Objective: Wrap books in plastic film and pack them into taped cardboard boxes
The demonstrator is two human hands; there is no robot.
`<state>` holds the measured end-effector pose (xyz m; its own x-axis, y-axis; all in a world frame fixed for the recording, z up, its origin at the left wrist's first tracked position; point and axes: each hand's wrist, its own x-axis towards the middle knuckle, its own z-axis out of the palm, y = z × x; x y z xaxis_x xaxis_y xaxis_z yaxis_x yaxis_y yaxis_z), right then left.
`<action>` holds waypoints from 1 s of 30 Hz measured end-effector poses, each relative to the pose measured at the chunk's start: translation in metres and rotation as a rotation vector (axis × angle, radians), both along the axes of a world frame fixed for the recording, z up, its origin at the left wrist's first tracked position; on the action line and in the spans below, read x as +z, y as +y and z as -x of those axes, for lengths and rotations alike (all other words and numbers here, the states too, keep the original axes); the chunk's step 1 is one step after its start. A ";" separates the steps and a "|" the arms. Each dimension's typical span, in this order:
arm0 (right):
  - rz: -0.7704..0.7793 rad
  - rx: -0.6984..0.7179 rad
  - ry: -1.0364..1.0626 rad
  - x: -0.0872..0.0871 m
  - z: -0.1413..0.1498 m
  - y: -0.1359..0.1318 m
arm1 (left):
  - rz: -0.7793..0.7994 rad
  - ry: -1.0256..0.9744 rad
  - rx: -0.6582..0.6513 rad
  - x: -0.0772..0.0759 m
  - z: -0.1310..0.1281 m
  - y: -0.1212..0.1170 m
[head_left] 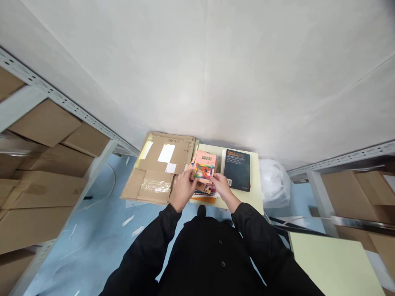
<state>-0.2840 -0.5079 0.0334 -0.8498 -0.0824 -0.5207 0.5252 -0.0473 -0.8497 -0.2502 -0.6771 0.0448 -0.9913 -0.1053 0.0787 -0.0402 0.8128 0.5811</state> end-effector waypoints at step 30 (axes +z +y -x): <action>0.061 -0.338 0.240 0.033 -0.083 0.133 | -0.988 -0.516 -0.266 0.007 -0.044 0.083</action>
<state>-0.2010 -0.3750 0.0664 -0.9310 0.1975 -0.3071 0.2587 -0.2368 -0.9365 -0.2062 -0.5940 0.0518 -0.8818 0.3225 -0.3442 -0.3544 0.0286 0.9347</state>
